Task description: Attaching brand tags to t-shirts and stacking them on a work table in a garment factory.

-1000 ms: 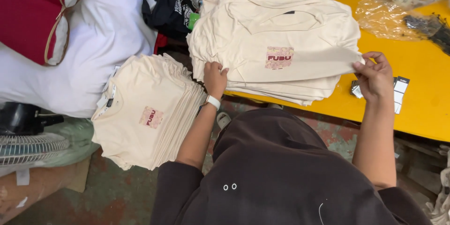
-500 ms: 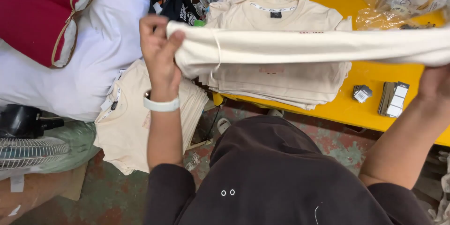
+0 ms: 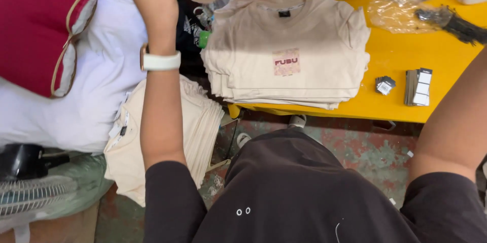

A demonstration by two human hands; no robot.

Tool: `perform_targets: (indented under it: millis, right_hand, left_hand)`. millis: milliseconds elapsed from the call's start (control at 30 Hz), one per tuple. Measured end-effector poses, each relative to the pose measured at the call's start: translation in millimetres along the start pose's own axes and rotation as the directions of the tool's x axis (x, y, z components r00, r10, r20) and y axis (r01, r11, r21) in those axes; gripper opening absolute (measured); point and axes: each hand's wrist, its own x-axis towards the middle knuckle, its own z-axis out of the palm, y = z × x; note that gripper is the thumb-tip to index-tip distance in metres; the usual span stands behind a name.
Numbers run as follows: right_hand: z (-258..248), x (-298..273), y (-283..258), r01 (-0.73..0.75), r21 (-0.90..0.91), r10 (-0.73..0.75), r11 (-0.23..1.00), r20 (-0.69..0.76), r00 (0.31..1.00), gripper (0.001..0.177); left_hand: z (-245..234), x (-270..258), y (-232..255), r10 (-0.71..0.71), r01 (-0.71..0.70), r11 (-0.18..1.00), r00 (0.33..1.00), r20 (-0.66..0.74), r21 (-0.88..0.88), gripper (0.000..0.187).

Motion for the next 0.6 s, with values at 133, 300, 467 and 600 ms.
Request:
perform_targets:
  millis: [133, 300, 467, 600]
  right_hand:
    - [58.7, -95.4, -70.5, 0.148, -0.039, -0.150, 0.988, -0.064, 0.987, 0.025]
    - [88.8, -186.7, -23.1, -0.395, -0.419, 0.504, 0.818, 0.191, 0.842, 0.027]
    - [75.7, -211.4, 57.4, -0.241, -0.919, 0.427, 0.311, -0.091, 0.900, 0.076]
    - [82.1, -210.5, 68.0, -0.196, -0.951, 0.498, 0.239, -0.053, 0.865, 0.083]
  left_hand:
    - [-1.2, -48.2, 13.4, 0.024, -0.052, 0.973, 0.992, 0.126, 0.225, 0.016]
    - [-4.6, -143.3, -42.1, -0.571, 0.164, 0.748, 0.652, 0.499, 0.643, 0.016]
    - [71.4, -166.1, -22.6, -0.796, 0.296, 0.601, 0.302, 0.524, 0.743, 0.035]
    - [181.6, -175.8, -17.1, -0.682, 0.299, 0.731, 0.281, 0.675, 0.614, 0.032]
